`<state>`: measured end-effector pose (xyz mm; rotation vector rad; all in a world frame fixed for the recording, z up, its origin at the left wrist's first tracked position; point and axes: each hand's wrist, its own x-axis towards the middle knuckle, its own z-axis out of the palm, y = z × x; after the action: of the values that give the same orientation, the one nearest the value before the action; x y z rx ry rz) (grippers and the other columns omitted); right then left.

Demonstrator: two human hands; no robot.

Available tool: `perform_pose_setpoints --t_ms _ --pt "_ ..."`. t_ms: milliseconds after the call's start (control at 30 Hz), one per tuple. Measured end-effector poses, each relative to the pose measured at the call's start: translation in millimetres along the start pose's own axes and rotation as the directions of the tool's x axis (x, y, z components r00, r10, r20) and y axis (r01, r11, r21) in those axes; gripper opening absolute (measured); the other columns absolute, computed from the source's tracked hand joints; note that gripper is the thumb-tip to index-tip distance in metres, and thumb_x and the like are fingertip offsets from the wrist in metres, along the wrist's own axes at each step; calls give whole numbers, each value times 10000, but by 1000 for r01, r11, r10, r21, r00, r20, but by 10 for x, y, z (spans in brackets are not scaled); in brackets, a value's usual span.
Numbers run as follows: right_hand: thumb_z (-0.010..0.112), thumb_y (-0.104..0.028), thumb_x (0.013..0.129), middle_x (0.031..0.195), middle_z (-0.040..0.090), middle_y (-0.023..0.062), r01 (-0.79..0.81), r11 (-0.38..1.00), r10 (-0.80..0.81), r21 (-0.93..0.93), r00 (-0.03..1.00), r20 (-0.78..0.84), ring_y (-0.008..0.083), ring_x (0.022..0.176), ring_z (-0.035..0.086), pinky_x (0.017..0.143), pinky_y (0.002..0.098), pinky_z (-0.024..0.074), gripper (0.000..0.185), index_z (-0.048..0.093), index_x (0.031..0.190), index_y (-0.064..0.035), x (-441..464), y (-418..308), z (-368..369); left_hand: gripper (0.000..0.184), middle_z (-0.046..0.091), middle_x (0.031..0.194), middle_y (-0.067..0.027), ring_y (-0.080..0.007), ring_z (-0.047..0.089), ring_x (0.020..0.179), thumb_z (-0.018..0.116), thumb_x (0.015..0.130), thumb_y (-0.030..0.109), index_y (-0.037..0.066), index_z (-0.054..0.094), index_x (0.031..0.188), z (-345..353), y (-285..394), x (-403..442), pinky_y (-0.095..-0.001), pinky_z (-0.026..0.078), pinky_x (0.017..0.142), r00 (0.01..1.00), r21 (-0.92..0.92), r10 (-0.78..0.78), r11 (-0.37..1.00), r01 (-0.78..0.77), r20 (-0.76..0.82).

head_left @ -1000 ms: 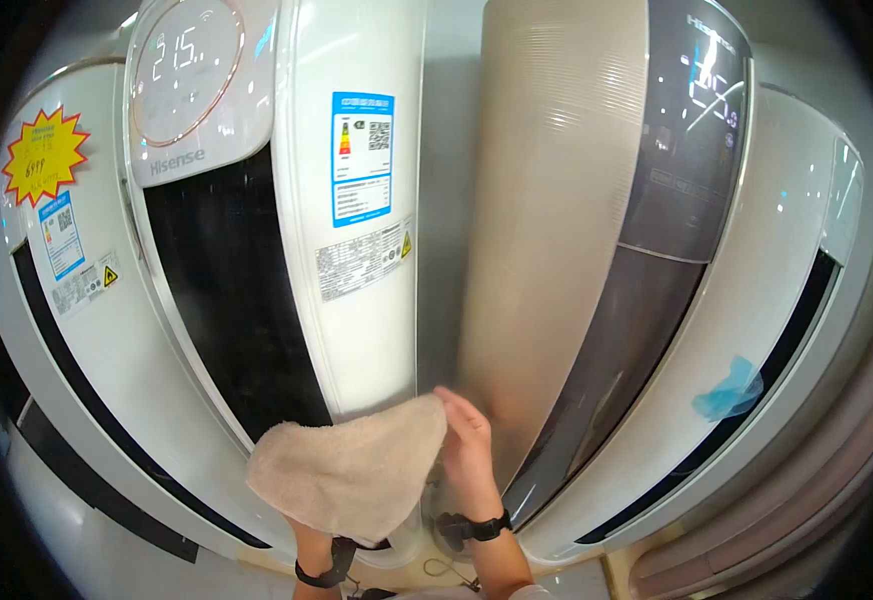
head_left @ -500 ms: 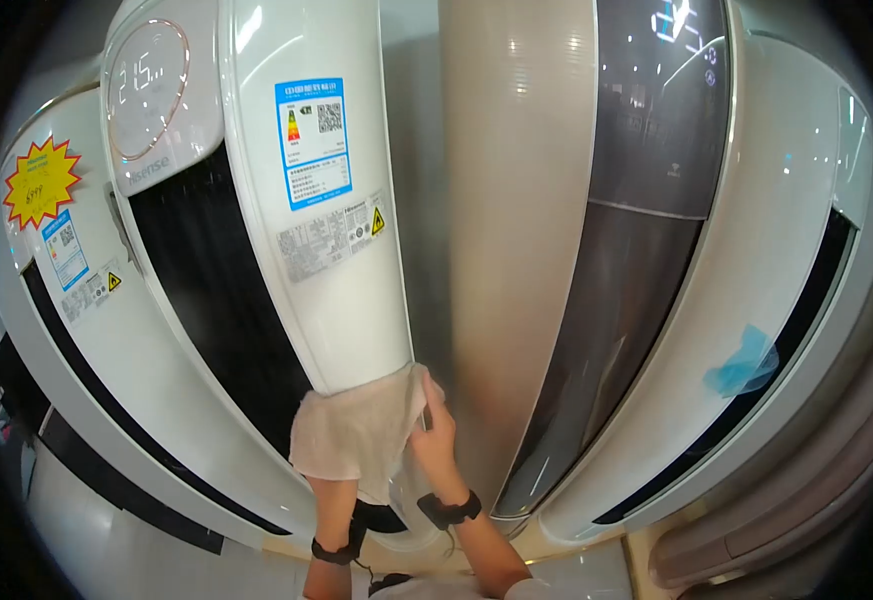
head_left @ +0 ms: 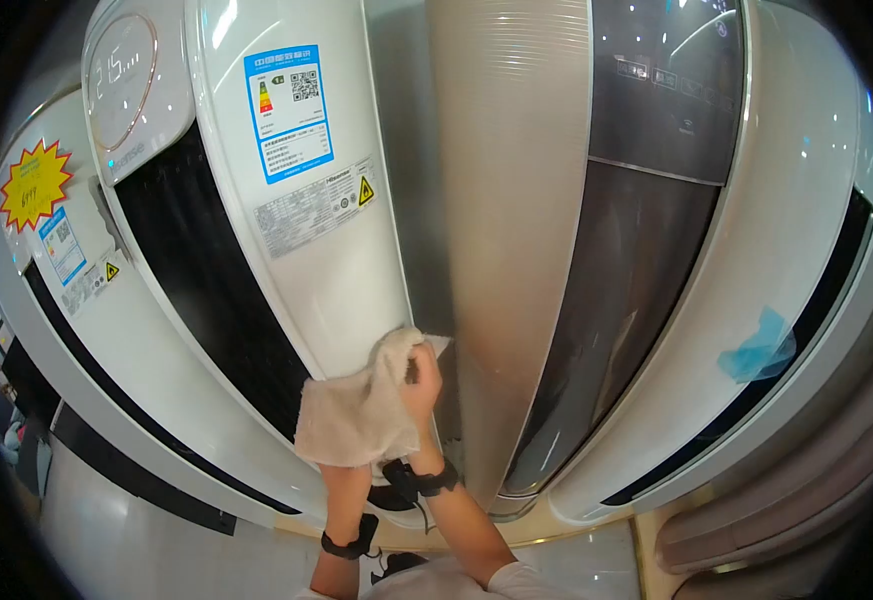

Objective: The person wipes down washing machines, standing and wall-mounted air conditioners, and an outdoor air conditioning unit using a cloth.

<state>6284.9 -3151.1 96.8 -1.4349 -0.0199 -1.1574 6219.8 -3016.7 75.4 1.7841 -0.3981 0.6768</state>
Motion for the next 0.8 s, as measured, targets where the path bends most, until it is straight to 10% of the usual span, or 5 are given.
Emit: perform_pose_setpoints --t_ms 100,267,400,500,800 --pt "734 -119 882 1305 545 211 113 978 -122 -176 992 -41 327 1208 536 1034 392 427 409 548 1224 7 -117 118 66 472 556 1418 -216 -361 513 1311 659 956 114 -44 528 1381 -65 -84 -52 -432 360 1122 989 57 -70 996 63 131" --pt "567 -204 1017 1476 446 152 -25 1000 27 -18 994 107 271 1376 420 1180 370 299 568 351 1495 15 -272 347 152 438 600 1360 -222 -376 540 1280 649 957 90 -61 546 1355 -97 -373 -42 -443 368 1111 964 388 240 883 -266 116" --pt "535 -239 1037 1516 365 250 -52 987 11 154 966 258 390 1418 350 1196 448 259 584 332 1502 49 306 -51 117 491 600 1361 -234 -423 533 1281 731 891 155 -29 593 1325 -26 140 227 -492 391 1090 996 -38 59 998 -57 71" --pt "542 -248 1035 1526 349 248 131 991 -130 13 960 250 394 1431 331 1202 454 245 623 292 1524 46 480 -75 274 535 583 1381 -231 -423 537 1274 738 872 149 -21 573 1352 85 192 306 -491 398 1088 988 -59 151 987 -149 25" --pt "573 -263 1042 1532 392 205 -49 996 65 -69 963 262 315 1397 404 1192 413 285 645 280 1535 32 -420 580 -25 518 581 1374 -240 -432 529 1287 695 854 109 -12 579 1345 257 -412 -257 -512 375 1104 978 103 207 972 -209 29"
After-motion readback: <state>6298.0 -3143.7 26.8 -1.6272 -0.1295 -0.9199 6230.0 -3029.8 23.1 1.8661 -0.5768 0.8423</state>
